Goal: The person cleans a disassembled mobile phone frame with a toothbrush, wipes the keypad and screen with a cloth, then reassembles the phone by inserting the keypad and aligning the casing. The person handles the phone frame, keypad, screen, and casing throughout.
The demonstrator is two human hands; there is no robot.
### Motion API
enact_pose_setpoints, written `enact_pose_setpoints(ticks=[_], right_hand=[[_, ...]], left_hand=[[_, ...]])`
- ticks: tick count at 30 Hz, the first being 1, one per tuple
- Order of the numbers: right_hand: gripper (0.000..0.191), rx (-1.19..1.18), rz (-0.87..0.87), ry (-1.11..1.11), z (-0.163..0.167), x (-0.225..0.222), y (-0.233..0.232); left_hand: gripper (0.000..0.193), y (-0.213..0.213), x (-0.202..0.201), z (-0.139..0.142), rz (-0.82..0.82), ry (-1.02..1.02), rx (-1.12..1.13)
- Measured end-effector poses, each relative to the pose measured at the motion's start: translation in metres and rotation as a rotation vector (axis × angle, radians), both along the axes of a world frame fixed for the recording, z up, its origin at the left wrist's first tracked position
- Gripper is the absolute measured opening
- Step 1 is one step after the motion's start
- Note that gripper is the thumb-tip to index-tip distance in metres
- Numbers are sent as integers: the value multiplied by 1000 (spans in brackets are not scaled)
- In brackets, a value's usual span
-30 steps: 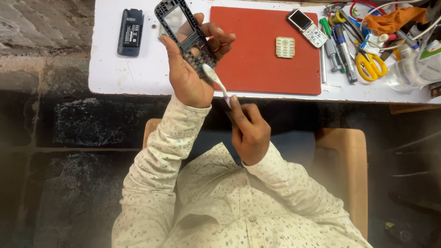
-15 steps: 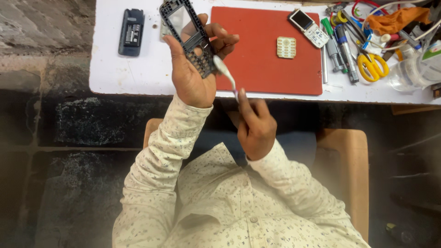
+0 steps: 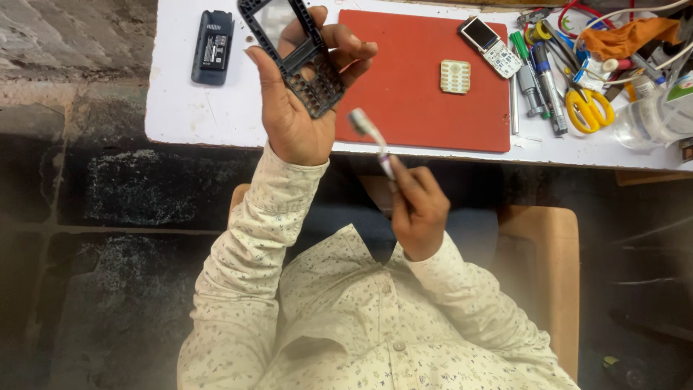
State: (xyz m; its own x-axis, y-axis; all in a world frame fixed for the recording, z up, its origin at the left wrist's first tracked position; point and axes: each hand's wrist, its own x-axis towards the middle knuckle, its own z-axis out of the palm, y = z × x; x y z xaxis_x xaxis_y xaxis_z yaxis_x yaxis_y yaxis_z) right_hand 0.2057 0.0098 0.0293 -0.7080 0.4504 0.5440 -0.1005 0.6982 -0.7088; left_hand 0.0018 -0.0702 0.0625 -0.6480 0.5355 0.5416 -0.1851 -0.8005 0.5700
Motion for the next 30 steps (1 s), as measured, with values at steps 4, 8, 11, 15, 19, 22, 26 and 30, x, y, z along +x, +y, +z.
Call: enact_pose_setpoints(ticks=[4,8,11,15,19,22,26,30], right_hand=[[38,-19,-73,39,11,2,4],[39,-8,-54,49,24,-4,0],[38,-2,-64,31,30,-11,-1],[33,0,18,24,32,-14,0],[32,-8,173,-120,39,-9,19],[31,43,367,-411,51,4,54],[28,263,630,-675,65,22,77],[21,401,328,-527,84,28,67]], left_hand=[[65,4,-2,-2,-29,-8,-7],[64,9,1,-6,-39,-33,-20],[65,9,2,-7,-19,-29,-44],[68,8,3,-6,-35,22,-90],[70,6,-1,1,-58,129,-141],[73,-7,-15,13,-52,343,-273],[70,-31,-25,32,-31,716,-508],[67,-36,-13,46,67,978,-716]])
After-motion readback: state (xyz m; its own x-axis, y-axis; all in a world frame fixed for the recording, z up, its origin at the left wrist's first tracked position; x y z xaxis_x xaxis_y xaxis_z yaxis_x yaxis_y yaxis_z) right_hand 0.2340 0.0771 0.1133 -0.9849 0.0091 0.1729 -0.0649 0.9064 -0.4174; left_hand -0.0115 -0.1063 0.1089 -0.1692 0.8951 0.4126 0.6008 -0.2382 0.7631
